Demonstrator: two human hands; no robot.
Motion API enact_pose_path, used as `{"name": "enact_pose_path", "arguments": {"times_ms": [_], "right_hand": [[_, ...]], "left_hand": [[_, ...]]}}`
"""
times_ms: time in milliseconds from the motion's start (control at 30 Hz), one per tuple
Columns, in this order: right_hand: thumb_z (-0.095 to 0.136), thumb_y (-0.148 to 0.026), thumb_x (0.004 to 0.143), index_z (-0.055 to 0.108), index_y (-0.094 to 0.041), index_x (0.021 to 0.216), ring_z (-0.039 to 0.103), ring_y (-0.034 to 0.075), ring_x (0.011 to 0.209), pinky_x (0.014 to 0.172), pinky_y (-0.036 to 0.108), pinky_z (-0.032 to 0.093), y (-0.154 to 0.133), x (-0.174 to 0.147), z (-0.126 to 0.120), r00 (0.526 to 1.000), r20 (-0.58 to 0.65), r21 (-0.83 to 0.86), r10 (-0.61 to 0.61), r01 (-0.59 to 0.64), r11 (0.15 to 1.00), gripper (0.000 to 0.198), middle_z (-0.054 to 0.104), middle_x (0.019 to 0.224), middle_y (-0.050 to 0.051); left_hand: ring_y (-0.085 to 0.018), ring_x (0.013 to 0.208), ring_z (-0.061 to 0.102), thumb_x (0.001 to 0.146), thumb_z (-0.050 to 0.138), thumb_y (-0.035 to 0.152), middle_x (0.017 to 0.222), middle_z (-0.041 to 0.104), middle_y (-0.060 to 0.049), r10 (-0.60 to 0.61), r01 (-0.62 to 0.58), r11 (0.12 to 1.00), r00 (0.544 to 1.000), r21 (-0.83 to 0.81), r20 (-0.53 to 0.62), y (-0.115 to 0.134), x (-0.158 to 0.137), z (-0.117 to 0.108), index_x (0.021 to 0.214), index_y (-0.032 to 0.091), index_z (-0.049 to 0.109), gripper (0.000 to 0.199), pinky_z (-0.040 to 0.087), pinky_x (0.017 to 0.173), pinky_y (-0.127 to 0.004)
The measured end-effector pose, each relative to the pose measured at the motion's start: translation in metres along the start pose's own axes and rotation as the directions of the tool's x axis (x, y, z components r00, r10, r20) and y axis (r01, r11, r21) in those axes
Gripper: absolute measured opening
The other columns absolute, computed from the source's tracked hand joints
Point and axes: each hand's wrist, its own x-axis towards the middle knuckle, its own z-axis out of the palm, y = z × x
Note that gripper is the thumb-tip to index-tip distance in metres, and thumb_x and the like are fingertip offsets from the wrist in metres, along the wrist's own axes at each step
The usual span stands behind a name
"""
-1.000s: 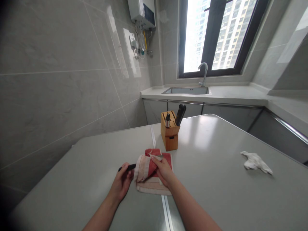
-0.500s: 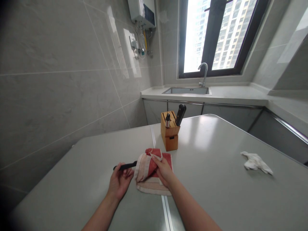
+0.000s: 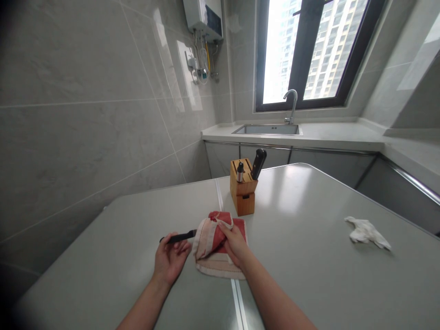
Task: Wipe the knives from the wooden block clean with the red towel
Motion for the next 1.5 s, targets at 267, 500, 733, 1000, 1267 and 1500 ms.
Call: {"name": "enact_pose_path", "arguments": {"times_ms": [267,500,733,1000,1267,1500], "right_hand": [[0.068,-0.034,0.071,0.064,-0.015,0.096,0.060,0.022,0.099,0.095,0.039,0.040,0.0005,0.0008,-0.0003,1.000,-0.004,-0.023,-0.022,0.022,0.999,0.032,0.068,0.100,0.009],[0.069,-0.033,0.071,0.065,-0.015,0.095,0.061,0.021,0.094,0.096,0.040,0.038,0.0003,-0.0001,0.0003,1.000,0.004,-0.012,-0.020,0.020,1.000,0.030,0.069,0.098,0.009],[0.069,-0.033,0.070,0.065,-0.015,0.095,0.061,0.021,0.096,0.099,0.040,0.036,0.0002,0.0002,0.0005,1.000,0.001,0.001,-0.020,0.020,1.000,0.031,0.069,0.098,0.009],[0.068,-0.032,0.071,0.066,-0.014,0.094,0.061,0.021,0.098,0.100,0.039,0.036,0.0000,0.0007,-0.0002,1.000,-0.016,0.012,-0.020,0.020,1.000,0.030,0.068,0.101,0.010],[0.069,-0.031,0.071,0.066,-0.014,0.095,0.061,0.020,0.097,0.099,0.038,0.036,0.0021,0.0024,-0.0029,1.000,-0.027,0.051,-0.006,0.008,0.999,0.029,0.068,0.102,0.009],[0.069,-0.031,0.071,0.065,-0.013,0.095,0.061,0.020,0.096,0.100,0.039,0.035,0.0006,0.0008,-0.0015,1.000,-0.022,0.037,-0.017,0.018,0.999,0.030,0.068,0.101,0.010]], "left_hand": [[-0.006,0.042,0.036,0.074,0.060,0.023,0.045,0.039,0.005,-0.003,0.003,1.000,1.000,-0.015,-0.019,0.0016,-0.0010,0.0012,0.060,0.015,0.055,0.017,0.034,0.047,-0.021],[-0.006,0.042,0.036,0.075,0.058,0.023,0.045,0.038,0.005,-0.012,0.012,0.999,1.000,-0.045,-0.002,0.0024,-0.0007,0.0010,0.060,0.015,0.053,0.018,0.033,0.047,-0.022],[-0.006,0.042,0.035,0.078,0.054,0.023,0.045,0.038,0.005,-0.034,0.038,0.993,0.999,-0.112,0.037,0.0029,-0.0020,-0.0005,0.059,0.015,0.050,0.021,0.032,0.047,-0.021],[-0.006,0.042,0.035,0.078,0.054,0.021,0.045,0.037,0.005,-0.031,0.036,0.991,0.999,-0.132,0.041,0.0027,0.0008,-0.0006,0.057,0.015,0.049,0.022,0.033,0.046,-0.021],[-0.006,0.042,0.035,0.078,0.054,0.021,0.045,0.037,0.005,-0.045,0.051,0.985,0.998,-0.165,0.038,0.0032,-0.0002,-0.0025,0.059,0.015,0.050,0.021,0.032,0.047,-0.021],[-0.006,0.043,0.034,0.078,0.054,0.021,0.045,0.035,0.005,-0.039,0.045,0.984,0.999,-0.171,0.037,0.0031,-0.0001,-0.0009,0.057,0.015,0.047,0.023,0.031,0.047,-0.021]]}}
